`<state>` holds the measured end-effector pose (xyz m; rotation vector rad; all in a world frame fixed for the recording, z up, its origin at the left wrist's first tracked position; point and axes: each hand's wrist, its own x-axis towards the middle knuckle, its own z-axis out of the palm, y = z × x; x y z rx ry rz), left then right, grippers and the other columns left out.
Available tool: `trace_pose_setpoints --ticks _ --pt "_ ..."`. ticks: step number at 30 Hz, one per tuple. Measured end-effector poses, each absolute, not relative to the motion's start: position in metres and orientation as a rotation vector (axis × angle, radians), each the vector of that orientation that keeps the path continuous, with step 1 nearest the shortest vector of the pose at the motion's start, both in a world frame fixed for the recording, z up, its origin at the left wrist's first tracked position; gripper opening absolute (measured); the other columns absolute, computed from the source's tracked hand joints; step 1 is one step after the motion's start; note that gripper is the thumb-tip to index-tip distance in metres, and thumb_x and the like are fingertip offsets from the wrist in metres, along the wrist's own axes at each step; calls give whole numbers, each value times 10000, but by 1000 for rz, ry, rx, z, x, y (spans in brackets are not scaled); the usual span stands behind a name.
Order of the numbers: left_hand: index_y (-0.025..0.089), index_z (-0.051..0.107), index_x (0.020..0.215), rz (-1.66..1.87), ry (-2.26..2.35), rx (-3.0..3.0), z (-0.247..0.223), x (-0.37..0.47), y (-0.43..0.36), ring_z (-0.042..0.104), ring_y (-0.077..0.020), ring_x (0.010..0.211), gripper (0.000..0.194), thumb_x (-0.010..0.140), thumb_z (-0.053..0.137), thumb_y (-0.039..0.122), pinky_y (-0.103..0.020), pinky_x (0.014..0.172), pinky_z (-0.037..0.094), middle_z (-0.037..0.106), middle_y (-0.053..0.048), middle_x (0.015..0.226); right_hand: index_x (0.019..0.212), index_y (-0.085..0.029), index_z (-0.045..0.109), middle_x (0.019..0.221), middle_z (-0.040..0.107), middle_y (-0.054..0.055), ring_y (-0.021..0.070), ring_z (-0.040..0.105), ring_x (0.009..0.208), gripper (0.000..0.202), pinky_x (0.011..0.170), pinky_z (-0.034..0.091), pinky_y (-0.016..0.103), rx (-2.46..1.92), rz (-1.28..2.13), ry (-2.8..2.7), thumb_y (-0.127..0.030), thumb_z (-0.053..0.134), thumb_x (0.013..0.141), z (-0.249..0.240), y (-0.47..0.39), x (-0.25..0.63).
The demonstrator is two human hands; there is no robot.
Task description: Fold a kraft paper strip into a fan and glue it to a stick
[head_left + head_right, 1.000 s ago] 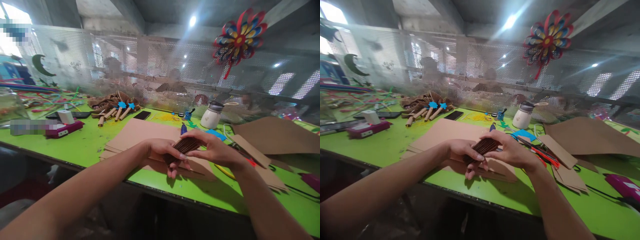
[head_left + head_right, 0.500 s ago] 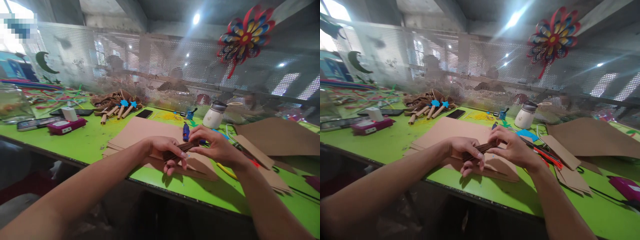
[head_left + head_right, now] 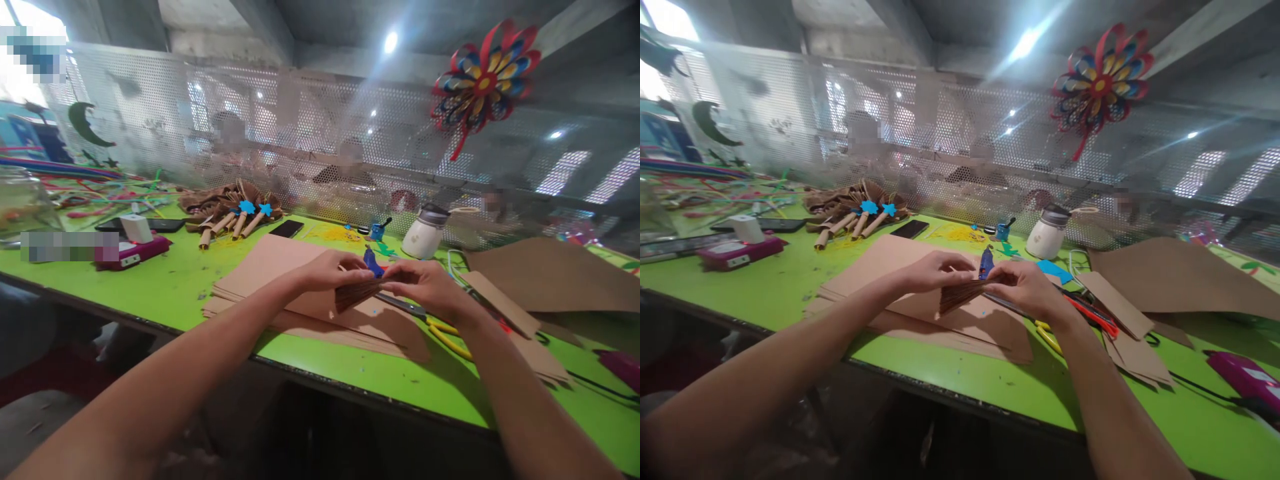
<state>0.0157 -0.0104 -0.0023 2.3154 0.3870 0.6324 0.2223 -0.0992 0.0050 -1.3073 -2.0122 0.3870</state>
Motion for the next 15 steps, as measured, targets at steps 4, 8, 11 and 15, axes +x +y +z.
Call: trace_pose_setpoints --ticks 4,8,11,15 --pt "158 624 946 670 346 2618 -7 20 -20 532 -135 716 350 746 587 443 -235 623 377 619 -43 838 802 -147 679 681 638 39 141 554 602 296 553 440 266 -1357 394 -1940 -428 640 719 2 -95 225" --pt "151 626 905 710 375 2742 -12 23 -21 495 -115 628 233 792 540 335 -226 569 340 606 -31 752 823 -144 672 695 632 40 139 551 606 296 558 443 271 -1356 423 -1949 -424 624 739 1 -94 224" --pt "152 637 919 761 419 2772 -16 24 -17 508 -120 643 201 806 517 268 -226 574 341 623 -39 772 870 -160 665 785 648 51 155 574 685 256 619 458 286 -1326 350 -2029 -386 605 767 1 -94 222" --pt "145 645 905 757 427 2806 -17 25 -14 511 -113 627 181 804 511 213 -217 576 346 632 -42 768 927 -181 661 858 643 59 177 565 783 205 695 444 307 -1305 90 -2204 -308 613 773 -4 -90 217"
